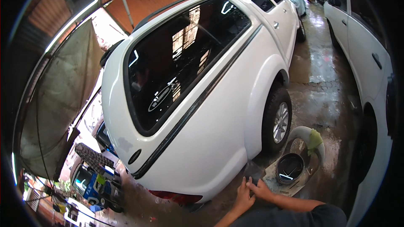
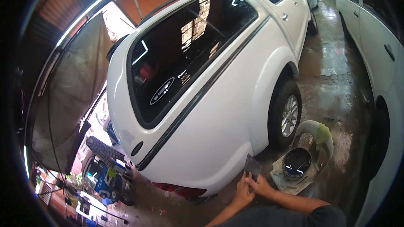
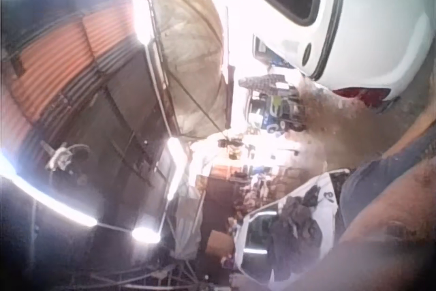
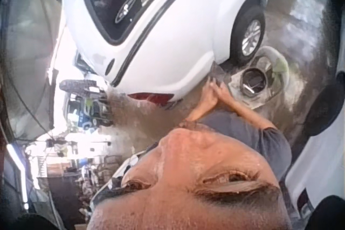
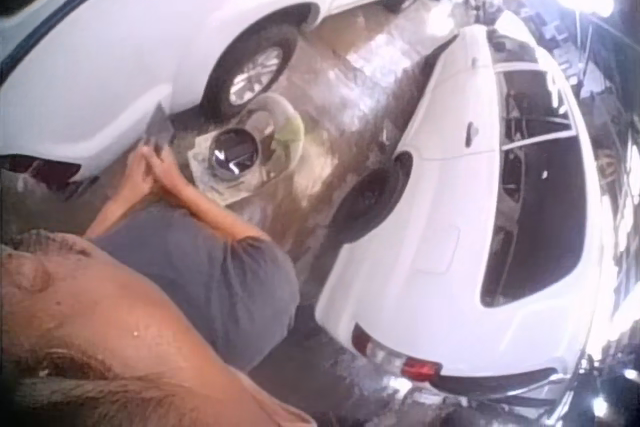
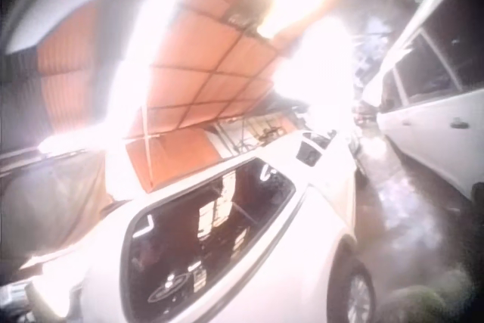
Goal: The person sands the rear panel of a white truck using a sanding block, dipping the block into a bucket of water and wiping the surface with their hand between sanding passes.
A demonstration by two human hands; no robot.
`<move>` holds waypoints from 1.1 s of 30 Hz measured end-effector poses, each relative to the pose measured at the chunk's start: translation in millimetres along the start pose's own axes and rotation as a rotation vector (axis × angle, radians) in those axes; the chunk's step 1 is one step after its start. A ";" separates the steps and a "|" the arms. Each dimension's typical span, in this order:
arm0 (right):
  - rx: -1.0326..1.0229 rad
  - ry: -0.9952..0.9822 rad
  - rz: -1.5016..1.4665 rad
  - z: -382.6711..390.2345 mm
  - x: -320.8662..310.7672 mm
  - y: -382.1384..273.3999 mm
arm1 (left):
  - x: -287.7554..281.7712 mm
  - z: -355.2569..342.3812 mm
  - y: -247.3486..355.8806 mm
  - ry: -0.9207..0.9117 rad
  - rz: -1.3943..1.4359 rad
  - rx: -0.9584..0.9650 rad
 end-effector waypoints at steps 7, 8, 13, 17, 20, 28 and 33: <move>0.186 0.188 -0.017 17.6 -48.6 -9.0 | 27.4 -6.6 20.5 -0.192 0.060 -0.067; 0.152 0.178 0.019 18.0 -53.4 -1.2 | 30.8 -7.5 19.1 -0.201 0.047 -0.046; 0.180 0.259 0.079 23.8 -64.8 17.5 | 38.1 -7.2 24.9 -0.233 0.020 -0.001; 0.175 0.272 0.034 29.0 -65.9 4.9 | 39.7 -0.1 24.8 -0.249 0.095 -0.019; 0.164 0.274 0.034 33.6 -63.4 16.2 | 39.1 4.4 18.2 -0.287 0.038 -0.019; 0.305 0.190 -0.013 45.5 -54.6 10.2 | -38.2 -6.4 -0.7 -0.094 -0.148 0.086; 0.337 0.200 0.096 56.2 -34.0 24.8 | -191.1 -16.3 -9.1 0.198 -0.289 0.032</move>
Point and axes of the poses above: each hand's wrist, its own z-axis away from the middle knuckle, its own x-axis out of the palm, y = z × x, the point moved 1 cm from there along -z, towards the middle knuckle, and after that the axes turned 15 degrees about z, right-handed, at the moved point
